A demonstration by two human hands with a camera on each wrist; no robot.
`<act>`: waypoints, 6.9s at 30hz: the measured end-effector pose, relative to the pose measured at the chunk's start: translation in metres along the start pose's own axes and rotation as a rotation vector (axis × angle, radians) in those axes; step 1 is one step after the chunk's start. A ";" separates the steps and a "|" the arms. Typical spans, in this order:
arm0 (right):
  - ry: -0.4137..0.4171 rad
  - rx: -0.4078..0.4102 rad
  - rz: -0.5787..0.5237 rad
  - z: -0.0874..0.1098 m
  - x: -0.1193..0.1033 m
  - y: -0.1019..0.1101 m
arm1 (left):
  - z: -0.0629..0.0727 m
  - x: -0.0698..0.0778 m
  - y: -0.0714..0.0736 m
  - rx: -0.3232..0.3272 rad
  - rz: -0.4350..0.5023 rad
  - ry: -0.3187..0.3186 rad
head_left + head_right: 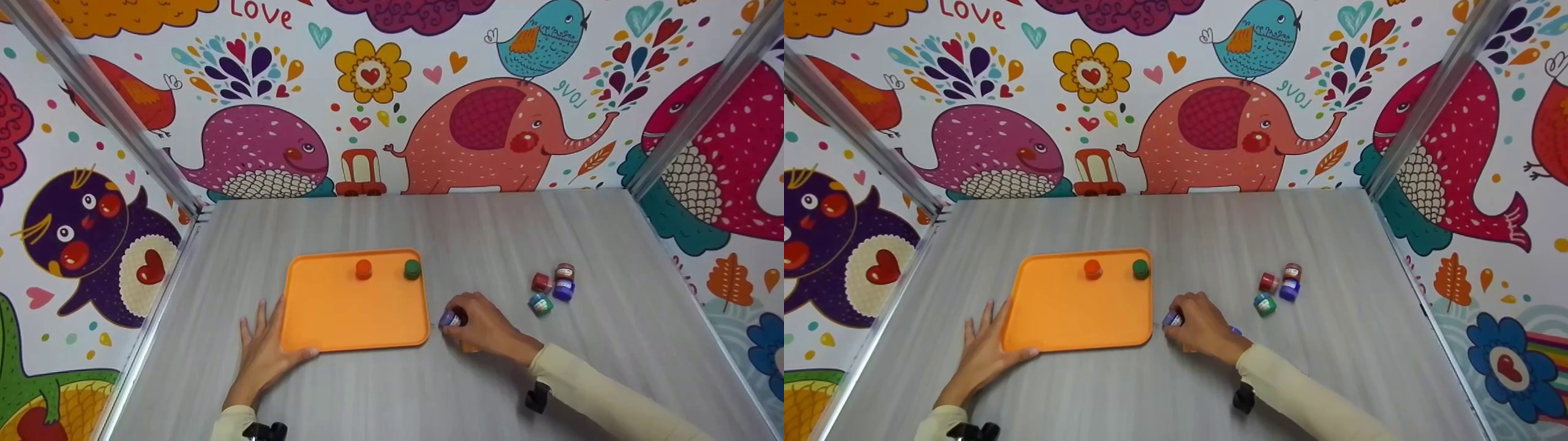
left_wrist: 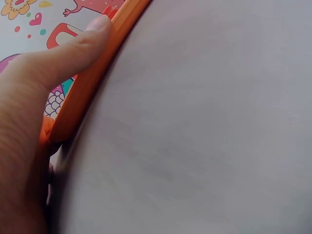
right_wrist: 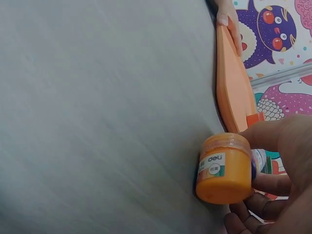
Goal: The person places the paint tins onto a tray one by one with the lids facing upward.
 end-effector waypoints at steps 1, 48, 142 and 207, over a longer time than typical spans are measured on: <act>-0.002 0.002 -0.013 0.000 0.000 0.001 | 0.000 0.000 0.000 -0.001 0.000 0.001; 0.226 0.025 -0.263 -0.083 -0.034 0.005 | 0.001 0.001 0.000 0.029 -0.006 -0.014; 0.167 -0.079 -0.170 0.005 -0.009 0.027 | 0.001 0.001 0.000 0.002 0.005 0.009; 0.114 0.025 -0.108 0.004 0.010 0.018 | 0.001 0.000 -0.002 -0.007 0.010 0.023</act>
Point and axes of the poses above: each hand's wrist, its own z-axis away from the middle knuckle, its own y-axis out of the back of the hand, x = y × z, the point moved 5 cm from there along -z, towards the middle knuckle, and after that the axes turned 3 degrees about -x, right-handed, at the moved point
